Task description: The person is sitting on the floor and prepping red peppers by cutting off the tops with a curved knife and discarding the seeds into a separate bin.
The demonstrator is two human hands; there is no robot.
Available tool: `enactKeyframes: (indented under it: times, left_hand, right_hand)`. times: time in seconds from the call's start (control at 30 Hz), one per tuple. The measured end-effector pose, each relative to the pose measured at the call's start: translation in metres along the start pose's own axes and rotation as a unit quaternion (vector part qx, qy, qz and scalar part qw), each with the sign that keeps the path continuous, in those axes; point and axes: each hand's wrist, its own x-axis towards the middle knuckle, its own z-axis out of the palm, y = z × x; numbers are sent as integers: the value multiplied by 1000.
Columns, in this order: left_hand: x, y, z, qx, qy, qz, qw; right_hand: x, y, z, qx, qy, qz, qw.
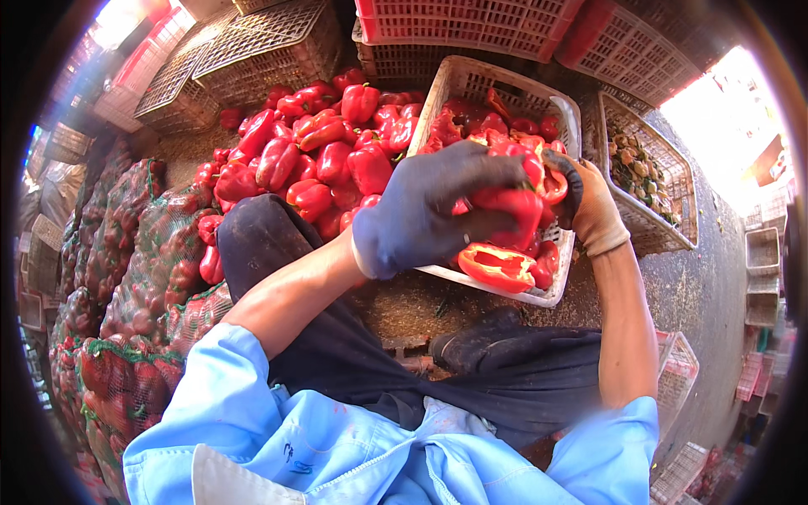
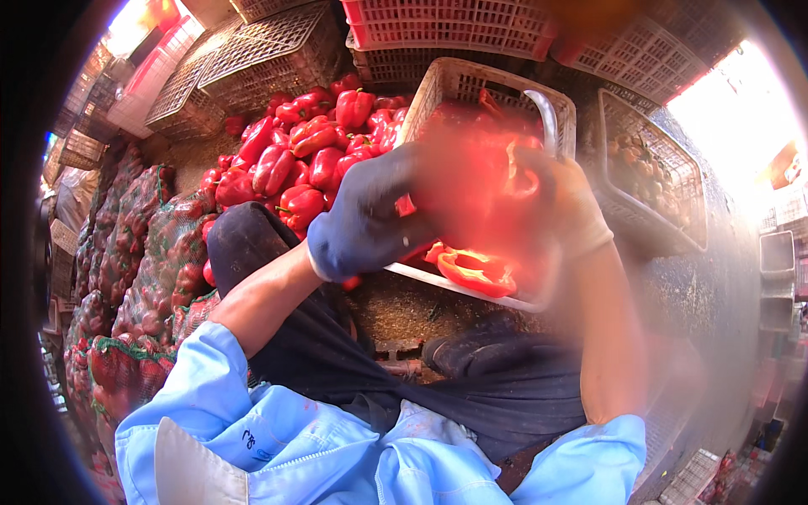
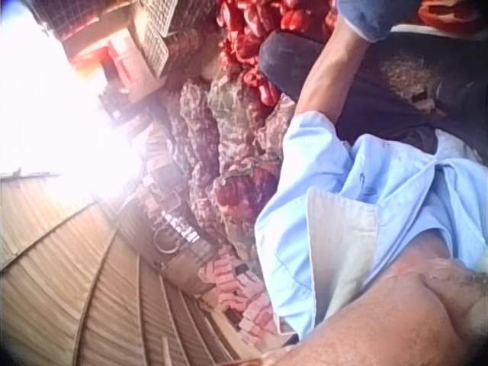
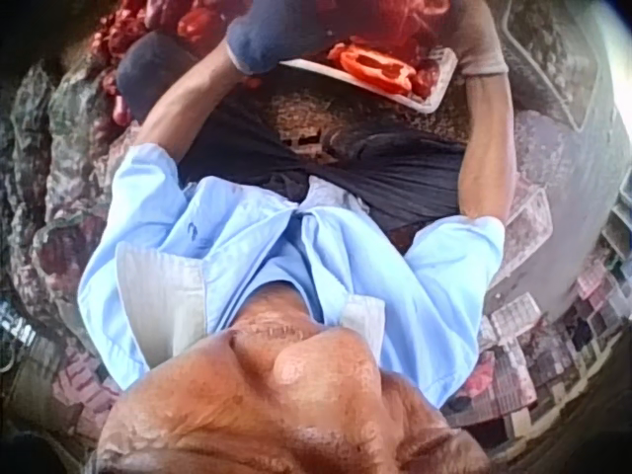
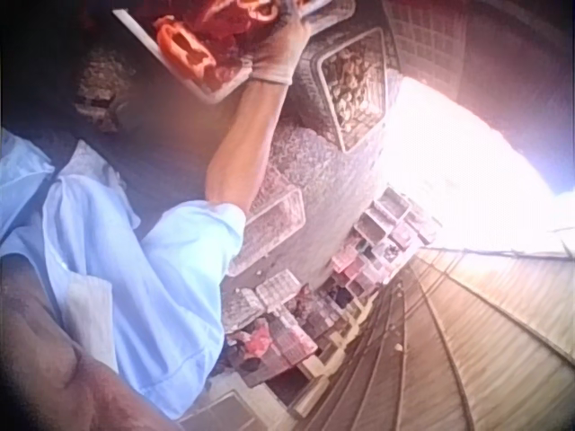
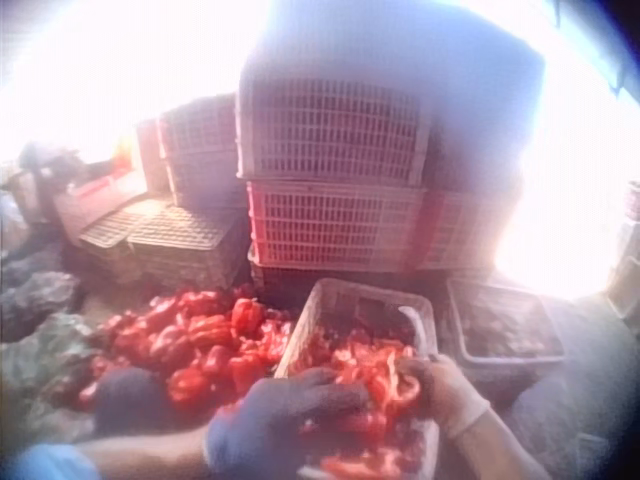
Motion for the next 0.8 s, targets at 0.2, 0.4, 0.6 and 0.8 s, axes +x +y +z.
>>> enactKeyframes:
  times: [0.2,0.4,0.6,0.8]
  left_hand:
    - [3,26,-6,-46,133,34,989]
    - [1,0,-10,-160,145,-190,958]
    - [-7,-18,-9,-94,115,-179,973]
    - [4,-14,8,137,81,-82,984]
  right_hand:
    - [36,11,-69,-195,114,-79,971]
    - [46,22,-94,-515,143,-262,803]
    - [31,-10,-70,-323,122,15,938]
    - [-9,-21,2,-157,-92,-23,983]
